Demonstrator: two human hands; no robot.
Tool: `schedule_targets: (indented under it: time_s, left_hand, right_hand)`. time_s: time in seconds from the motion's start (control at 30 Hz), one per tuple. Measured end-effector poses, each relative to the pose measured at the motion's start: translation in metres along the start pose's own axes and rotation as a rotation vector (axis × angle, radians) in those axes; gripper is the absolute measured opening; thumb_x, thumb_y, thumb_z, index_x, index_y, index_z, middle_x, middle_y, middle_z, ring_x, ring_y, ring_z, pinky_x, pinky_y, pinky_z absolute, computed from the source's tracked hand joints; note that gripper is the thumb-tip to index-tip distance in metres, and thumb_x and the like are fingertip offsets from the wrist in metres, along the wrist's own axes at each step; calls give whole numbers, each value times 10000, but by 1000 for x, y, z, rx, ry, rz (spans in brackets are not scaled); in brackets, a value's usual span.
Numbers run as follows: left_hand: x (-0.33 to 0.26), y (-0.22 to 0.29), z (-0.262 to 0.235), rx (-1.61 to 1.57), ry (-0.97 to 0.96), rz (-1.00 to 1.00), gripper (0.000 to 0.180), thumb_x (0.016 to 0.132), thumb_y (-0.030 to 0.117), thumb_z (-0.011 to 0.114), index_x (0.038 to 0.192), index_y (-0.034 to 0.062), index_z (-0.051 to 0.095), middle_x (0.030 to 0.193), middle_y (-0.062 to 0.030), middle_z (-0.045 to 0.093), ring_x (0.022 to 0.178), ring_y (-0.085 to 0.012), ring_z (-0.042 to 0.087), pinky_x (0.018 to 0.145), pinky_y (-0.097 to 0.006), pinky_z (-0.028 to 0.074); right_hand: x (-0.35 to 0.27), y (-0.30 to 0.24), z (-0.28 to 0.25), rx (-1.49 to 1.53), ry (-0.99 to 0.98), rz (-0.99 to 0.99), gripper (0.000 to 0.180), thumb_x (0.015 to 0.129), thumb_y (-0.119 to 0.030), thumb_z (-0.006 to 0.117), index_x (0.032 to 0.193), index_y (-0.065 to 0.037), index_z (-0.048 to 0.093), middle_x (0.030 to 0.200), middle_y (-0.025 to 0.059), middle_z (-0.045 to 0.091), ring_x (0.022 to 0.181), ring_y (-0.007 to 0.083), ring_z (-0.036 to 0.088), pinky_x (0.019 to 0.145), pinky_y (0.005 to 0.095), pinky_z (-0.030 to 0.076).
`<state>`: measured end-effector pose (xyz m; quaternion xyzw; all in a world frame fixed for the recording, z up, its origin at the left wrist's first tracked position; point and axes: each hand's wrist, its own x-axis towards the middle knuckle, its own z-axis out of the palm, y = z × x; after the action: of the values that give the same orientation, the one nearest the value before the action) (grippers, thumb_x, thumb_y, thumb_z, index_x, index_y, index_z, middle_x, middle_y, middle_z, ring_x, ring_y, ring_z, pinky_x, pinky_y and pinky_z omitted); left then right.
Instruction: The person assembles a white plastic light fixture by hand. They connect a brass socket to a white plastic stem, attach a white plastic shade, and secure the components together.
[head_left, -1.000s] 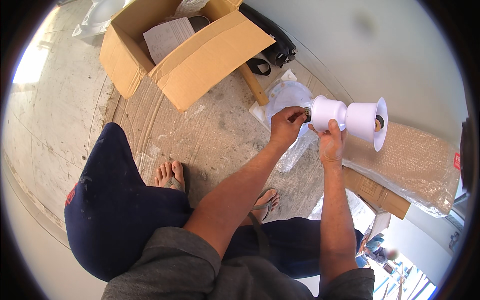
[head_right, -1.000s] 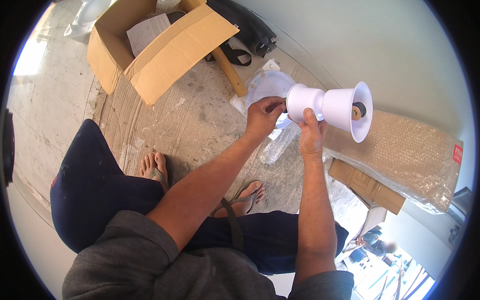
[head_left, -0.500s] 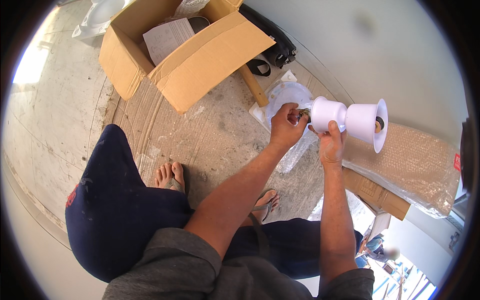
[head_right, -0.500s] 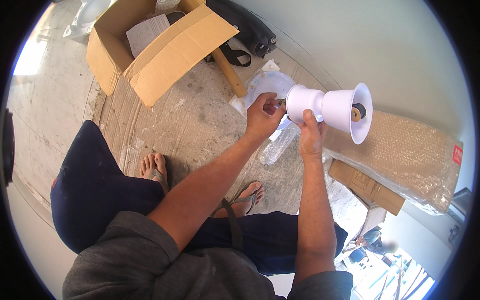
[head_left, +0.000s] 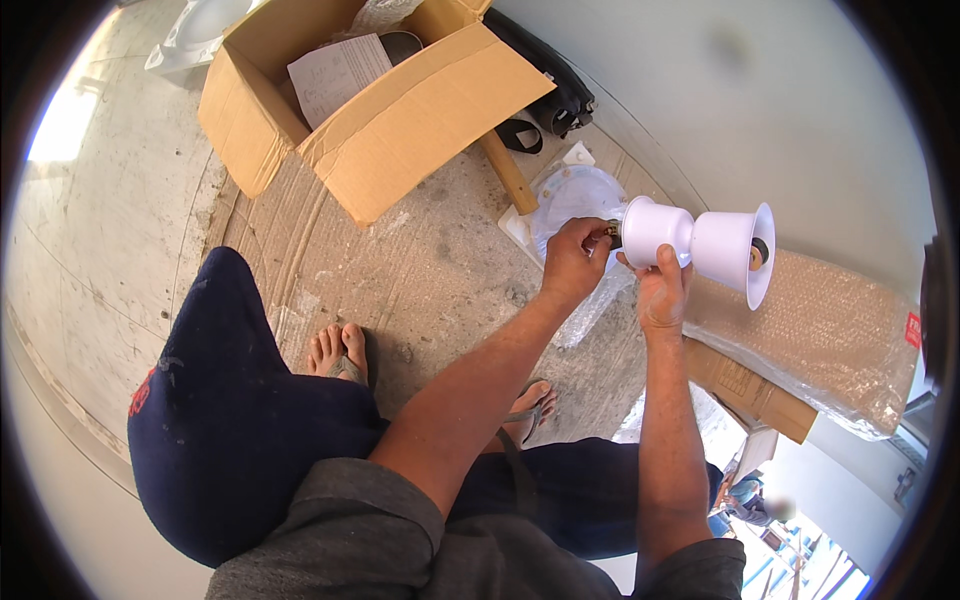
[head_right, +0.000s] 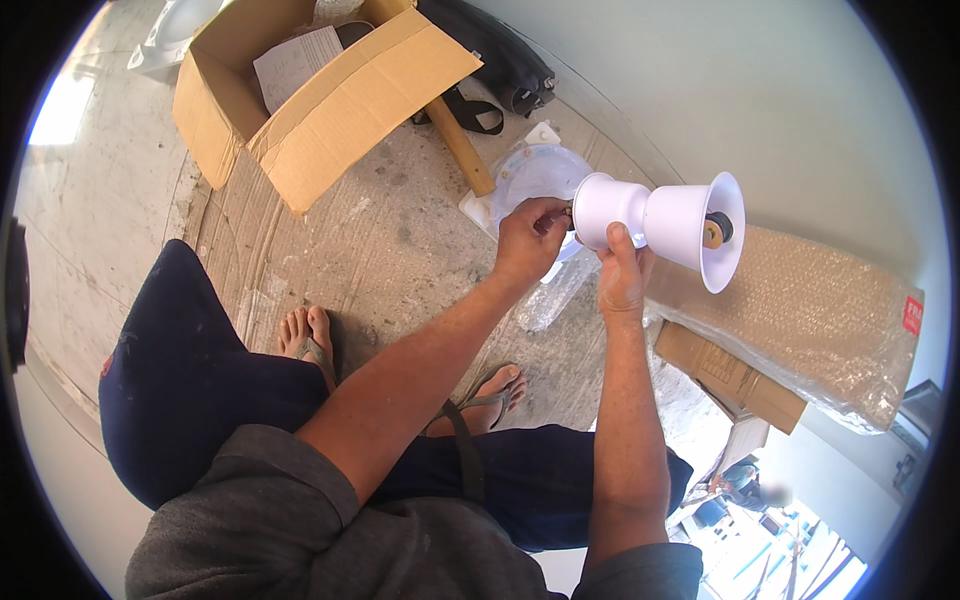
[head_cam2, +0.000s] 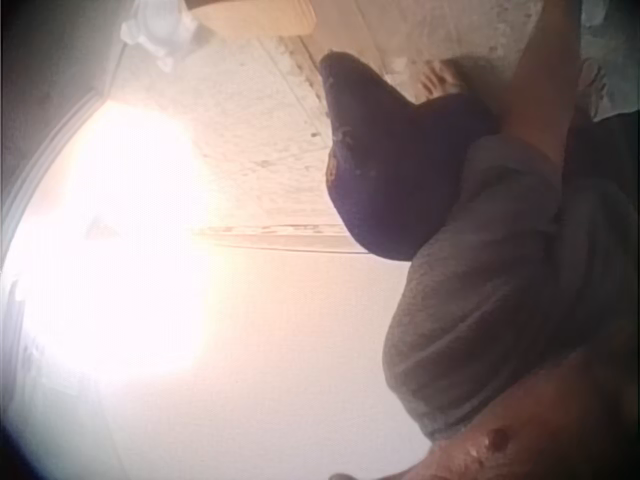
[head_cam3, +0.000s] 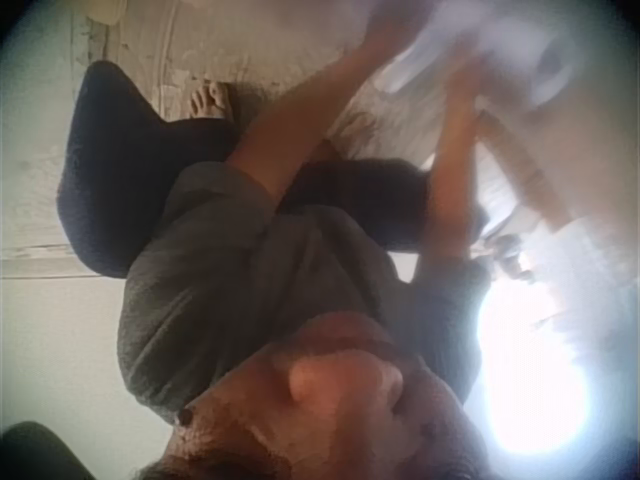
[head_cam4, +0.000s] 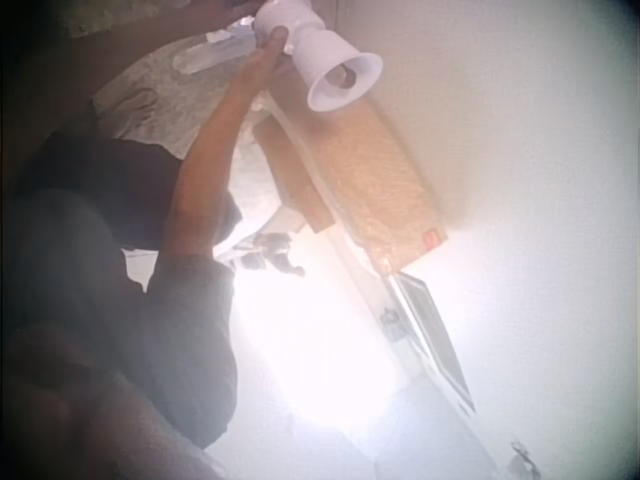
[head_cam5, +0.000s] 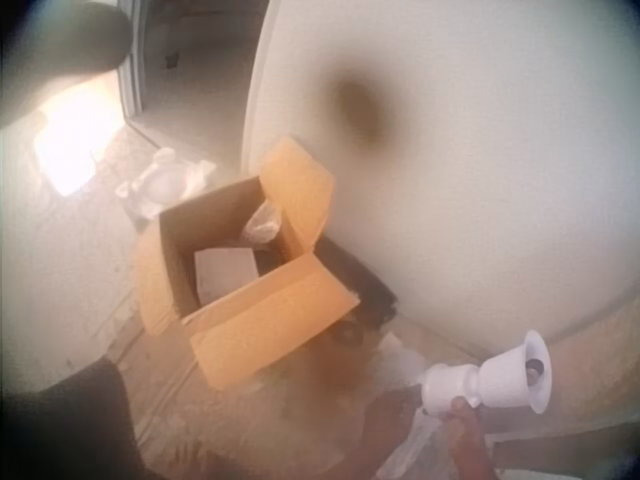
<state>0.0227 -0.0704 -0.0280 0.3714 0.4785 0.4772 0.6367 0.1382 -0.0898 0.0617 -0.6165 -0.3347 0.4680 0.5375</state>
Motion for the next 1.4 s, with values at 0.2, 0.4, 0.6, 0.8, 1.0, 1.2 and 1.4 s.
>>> schedule_targets:
  time_s: [0.2, 0.4, 0.6, 0.8, 1.0, 1.2, 1.4]
  left_hand:
    - [1, 2, 4, 45, 2, -88, 223, 829, 57, 734, 1046, 24, 701, 1026, -118, 681, 858, -185, 663, 742, -307, 541]
    - [-2, 4, 6, 23, 92, 62, 223, 829, 76, 743, 1037, 14, 692, 1028, -131, 679, 865, -182, 665, 742, -311, 536]
    - [0, 3, 3, -15, -1, -9, 214, 838, 78, 735, 1038, 17, 691, 983, -117, 672, 841, -182, 660, 736, -316, 530]
    - [2, 2, 9, -5, 93, -42, 149, 873, 86, 709, 1001, 14, 687, 920, -128, 696, 797, -206, 676, 742, -324, 538]
    - [5, 5, 10, -82, 109, -10, 177, 863, 105, 722, 983, -15, 671, 919, -134, 698, 807, -211, 682, 754, -335, 548]
    - [4, 9, 8, 10, 38, -247, 247, 856, 156, 753, 996, -32, 674, 871, -149, 724, 779, -217, 702, 753, -342, 559]
    - [1, 9, 8, -154, 65, -143, 229, 849, 136, 764, 988, -23, 675, 831, -133, 724, 723, -188, 680, 705, -315, 548]
  right_hand:
    - [-1, 1, -1, -22, 19, -51, 771, 824, -297, 778, 1447, -62, 388, 1343, 139, 519, 1238, 286, 553, 1003, 486, 508]
    - [1, 5, -4, -92, 13, -89, 738, 883, -353, 714, 1464, -69, 360, 1361, 158, 505, 1195, 317, 569, 857, 507, 589]
    - [-2, -2, 2, -43, 40, -35, 784, 820, -314, 778, 1445, -48, 386, 1343, 143, 517, 1234, 292, 555, 1009, 488, 500]
    - [1, 1, 0, -29, 26, -54, 780, 837, -299, 759, 1463, -60, 360, 1359, 143, 501, 1235, 297, 544, 965, 495, 528]
    - [-2, 5, -8, -37, 31, -69, 761, 868, -294, 728, 1480, -66, 336, 1387, 154, 473, 1236, 324, 533, 891, 542, 559]
    - [-5, 7, -10, -71, -4, -95, 785, 877, -349, 717, 1487, -55, 321, 1391, 166, 463, 1231, 347, 533, 912, 555, 549]
    - [-6, 3, 1, -105, 49, -128, 833, 860, -397, 722, 1481, -24, 312, 1382, 186, 463, 1227, 357, 535, 972, 551, 515]
